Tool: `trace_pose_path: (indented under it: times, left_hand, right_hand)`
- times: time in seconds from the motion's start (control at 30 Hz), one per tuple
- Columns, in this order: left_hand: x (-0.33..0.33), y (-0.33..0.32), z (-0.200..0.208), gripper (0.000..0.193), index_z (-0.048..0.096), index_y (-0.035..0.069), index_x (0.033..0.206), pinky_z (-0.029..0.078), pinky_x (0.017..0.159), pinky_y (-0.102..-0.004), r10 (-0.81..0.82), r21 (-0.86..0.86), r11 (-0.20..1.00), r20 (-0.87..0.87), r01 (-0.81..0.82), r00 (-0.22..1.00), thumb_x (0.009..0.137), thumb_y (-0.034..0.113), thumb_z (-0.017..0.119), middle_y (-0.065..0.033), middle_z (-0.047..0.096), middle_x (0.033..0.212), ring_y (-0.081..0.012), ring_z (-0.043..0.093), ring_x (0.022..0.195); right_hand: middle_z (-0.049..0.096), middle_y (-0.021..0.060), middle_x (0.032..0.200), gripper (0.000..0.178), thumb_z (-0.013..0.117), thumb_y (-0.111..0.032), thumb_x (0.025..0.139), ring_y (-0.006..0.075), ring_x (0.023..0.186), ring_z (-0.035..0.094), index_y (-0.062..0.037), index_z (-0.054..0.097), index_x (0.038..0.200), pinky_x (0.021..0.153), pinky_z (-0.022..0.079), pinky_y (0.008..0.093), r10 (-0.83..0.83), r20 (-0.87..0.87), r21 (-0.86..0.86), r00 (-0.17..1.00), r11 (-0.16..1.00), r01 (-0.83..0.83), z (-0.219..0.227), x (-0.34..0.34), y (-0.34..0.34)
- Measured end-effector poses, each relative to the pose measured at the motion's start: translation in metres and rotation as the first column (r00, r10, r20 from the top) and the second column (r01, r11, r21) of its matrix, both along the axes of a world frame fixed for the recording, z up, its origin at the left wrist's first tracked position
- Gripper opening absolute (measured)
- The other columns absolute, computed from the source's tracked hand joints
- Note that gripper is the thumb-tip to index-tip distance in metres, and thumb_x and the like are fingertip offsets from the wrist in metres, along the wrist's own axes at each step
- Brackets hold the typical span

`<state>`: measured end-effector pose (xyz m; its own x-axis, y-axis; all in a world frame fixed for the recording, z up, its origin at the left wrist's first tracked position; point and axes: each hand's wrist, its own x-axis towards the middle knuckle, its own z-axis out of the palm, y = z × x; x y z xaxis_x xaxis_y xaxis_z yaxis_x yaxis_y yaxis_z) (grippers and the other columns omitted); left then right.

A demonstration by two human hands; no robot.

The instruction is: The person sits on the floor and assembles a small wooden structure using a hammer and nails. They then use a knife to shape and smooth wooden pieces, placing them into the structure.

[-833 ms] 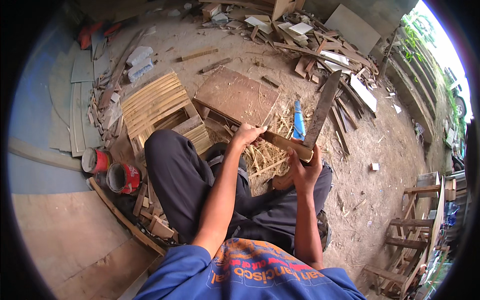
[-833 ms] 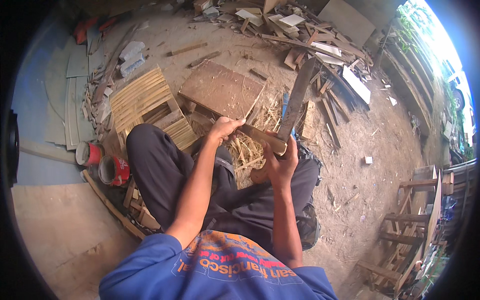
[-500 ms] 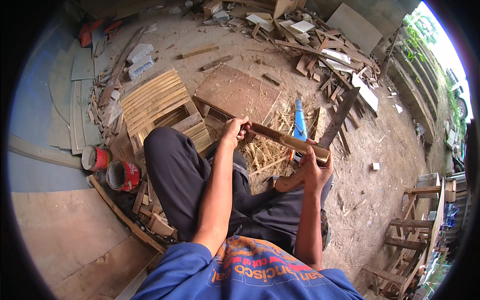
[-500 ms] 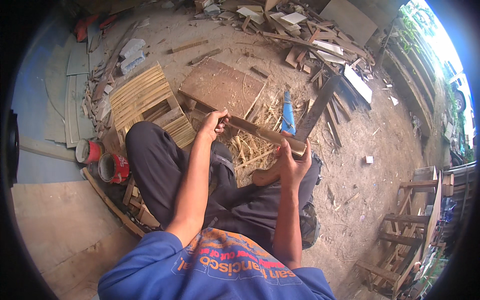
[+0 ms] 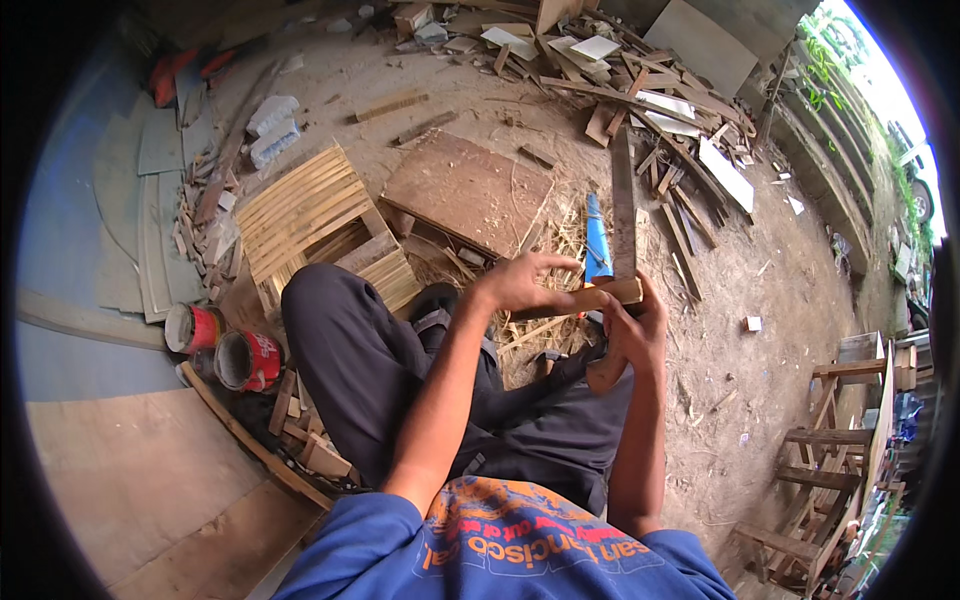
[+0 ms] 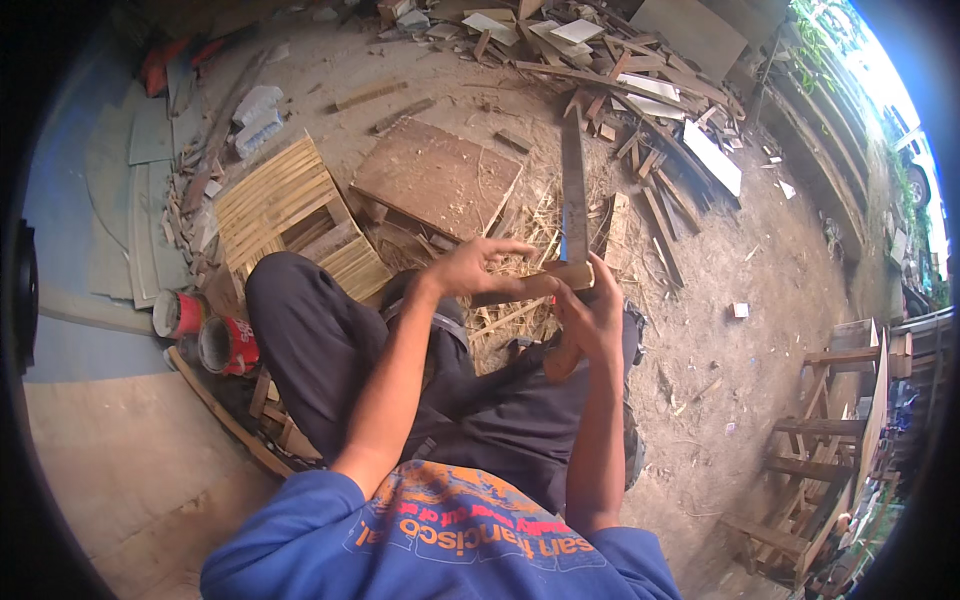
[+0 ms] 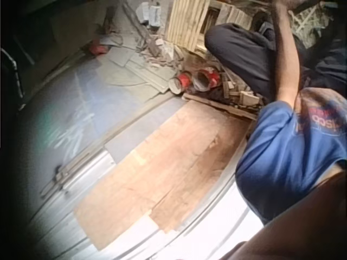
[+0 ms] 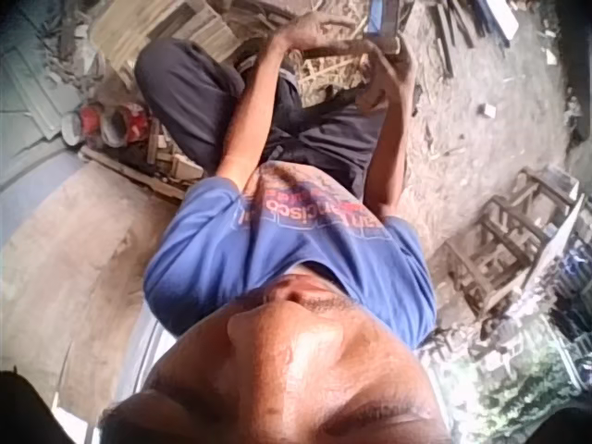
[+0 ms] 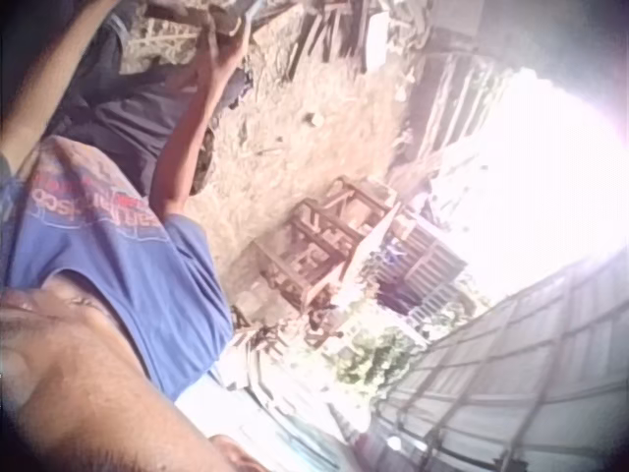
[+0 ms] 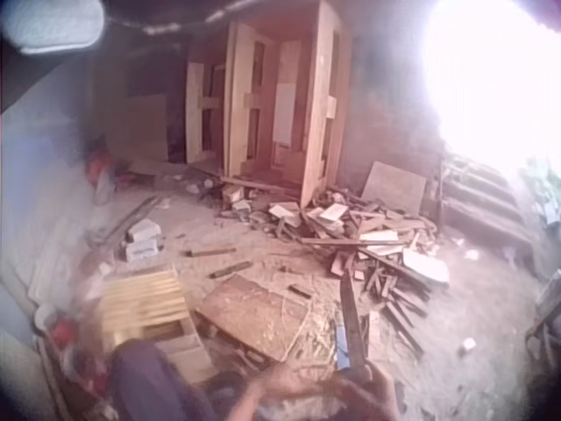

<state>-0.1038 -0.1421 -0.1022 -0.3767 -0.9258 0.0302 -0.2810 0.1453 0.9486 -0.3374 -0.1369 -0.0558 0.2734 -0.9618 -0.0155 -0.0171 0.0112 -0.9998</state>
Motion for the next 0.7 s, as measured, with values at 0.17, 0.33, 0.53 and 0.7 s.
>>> trace_pose_path:
  times: [0.17, 0.33, 0.53, 0.7]
  left_hand:
    - [-0.018, 0.004, 0.003, 0.044, 0.072, 0.006, 0.113, 0.055, 0.083, -0.0344, 0.116, 0.028, 0.992, 0.139, -0.121, 0.984, 0.082, 0.036, 0.082, -0.0100, 0.074, 0.098, -0.0148, 0.069, 0.091]
    - [-0.005, -0.001, 0.000, 0.019, 0.073, 0.007, 0.099, 0.054, 0.070, -0.0353, 0.473, -0.157, 0.868, -0.027, -0.471, 0.881, 0.089, 0.023, 0.072, -0.0117, 0.072, 0.082, -0.0221, 0.072, 0.077]
    - [0.025, -0.052, 0.009, 0.021, 0.062, 0.002, 0.113, 0.051, 0.072, -0.0275, 0.485, -0.292, 0.754, -0.356, -0.588, 0.799, 0.102, 0.020, 0.056, -0.0045, 0.068, 0.088, -0.0142, 0.066, 0.082]
    - [0.058, -0.089, -0.023, 0.036, 0.048, 0.007, 0.119, 0.040, 0.078, -0.0283, 0.511, -0.264, 0.698, -0.467, -0.665, 0.722, 0.104, 0.040, 0.053, -0.0011, 0.047, 0.092, -0.0108, 0.044, 0.083]
  right_hand:
    - [0.069, 0.0140, 0.114, 0.056, 0.077, 0.000, 0.084, 0.0123, 0.090, 0.065, 0.0074, 0.050, 0.133, 0.075, 0.054, 0.0264, -0.015, -0.087, -0.223, 0.996, 0.975, -0.005, -0.027, 0.016, -0.018]
    - [0.070, 0.0082, 0.103, 0.049, 0.080, -0.005, 0.084, 0.0092, 0.083, 0.064, 0.0025, 0.057, 0.125, 0.068, 0.052, 0.0229, -0.140, -0.065, -0.220, 0.988, 0.968, 0.123, -0.013, 0.028, -0.012]
    - [0.064, 0.0020, 0.078, 0.036, 0.070, -0.017, 0.096, 0.0052, 0.058, 0.054, 0.0021, 0.055, 0.123, 0.048, 0.041, 0.0213, -0.142, 0.055, -0.051, 0.988, 0.988, 0.145, -0.038, 0.033, 0.010]
    - [0.071, 0.0071, 0.089, 0.030, 0.063, -0.016, 0.100, 0.0054, 0.055, 0.053, 0.0015, 0.055, 0.122, 0.047, 0.042, 0.0214, -0.163, 0.132, 0.081, 0.978, 0.985, 0.154, -0.052, 0.058, 0.034]
